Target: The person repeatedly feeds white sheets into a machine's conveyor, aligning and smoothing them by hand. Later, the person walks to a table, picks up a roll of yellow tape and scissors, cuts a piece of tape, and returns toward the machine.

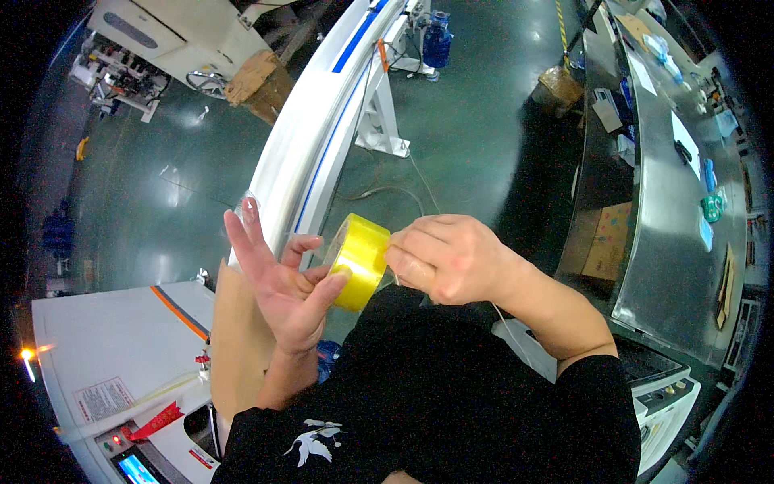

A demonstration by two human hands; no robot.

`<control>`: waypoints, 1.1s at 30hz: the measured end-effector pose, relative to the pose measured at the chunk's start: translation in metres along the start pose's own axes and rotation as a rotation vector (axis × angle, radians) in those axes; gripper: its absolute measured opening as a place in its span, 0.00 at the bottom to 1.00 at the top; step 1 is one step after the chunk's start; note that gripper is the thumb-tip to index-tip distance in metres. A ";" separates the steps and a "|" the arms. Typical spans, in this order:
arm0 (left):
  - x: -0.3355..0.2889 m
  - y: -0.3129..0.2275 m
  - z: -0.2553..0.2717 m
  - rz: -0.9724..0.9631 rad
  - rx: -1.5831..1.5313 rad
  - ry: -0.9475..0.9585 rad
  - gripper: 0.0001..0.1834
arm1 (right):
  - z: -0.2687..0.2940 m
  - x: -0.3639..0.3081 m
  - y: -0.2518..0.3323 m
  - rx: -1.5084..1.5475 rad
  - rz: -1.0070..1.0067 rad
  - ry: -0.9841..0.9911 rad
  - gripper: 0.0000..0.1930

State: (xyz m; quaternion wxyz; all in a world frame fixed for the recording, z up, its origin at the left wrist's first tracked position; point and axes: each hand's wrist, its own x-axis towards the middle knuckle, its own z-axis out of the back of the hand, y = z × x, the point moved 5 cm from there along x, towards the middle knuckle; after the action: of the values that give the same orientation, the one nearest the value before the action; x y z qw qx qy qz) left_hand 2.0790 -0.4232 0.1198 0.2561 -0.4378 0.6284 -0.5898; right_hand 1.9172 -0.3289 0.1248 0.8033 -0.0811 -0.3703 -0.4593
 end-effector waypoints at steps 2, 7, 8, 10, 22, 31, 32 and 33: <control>0.006 0.001 -0.004 -0.012 0.020 0.032 0.65 | 0.002 -0.003 -0.007 -0.011 -0.086 -0.019 0.13; 0.014 0.000 -0.008 0.002 0.022 0.052 0.65 | 0.007 -0.009 -0.023 0.204 -0.340 -0.091 0.11; 0.014 0.000 -0.008 0.006 0.022 0.052 0.65 | 0.010 -0.009 -0.025 0.231 -0.365 -0.109 0.11; 0.015 -0.001 -0.008 0.000 0.032 0.055 0.65 | 0.013 -0.009 -0.025 0.257 -0.385 -0.098 0.11; 0.010 -0.006 -0.008 -0.043 0.110 0.071 0.65 | 0.008 -0.005 -0.001 0.002 -0.199 0.118 0.10; 0.008 -0.001 -0.010 -0.076 0.242 0.144 0.60 | -0.006 -0.003 0.008 -0.148 -0.180 0.247 0.12; 0.008 -0.001 -0.009 -0.076 0.242 0.149 0.60 | -0.010 -0.002 0.008 -0.144 -0.196 0.273 0.12; 0.008 0.000 -0.008 -0.072 0.238 0.153 0.59 | -0.011 -0.001 0.009 -0.157 -0.195 0.260 0.12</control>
State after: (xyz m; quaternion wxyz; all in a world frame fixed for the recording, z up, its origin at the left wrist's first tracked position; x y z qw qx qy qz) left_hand 2.0682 -0.4262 0.1232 0.2360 -0.3805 0.5556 -0.7006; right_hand 1.9302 -0.3282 0.1183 0.7874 -0.0471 -0.2327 -0.5689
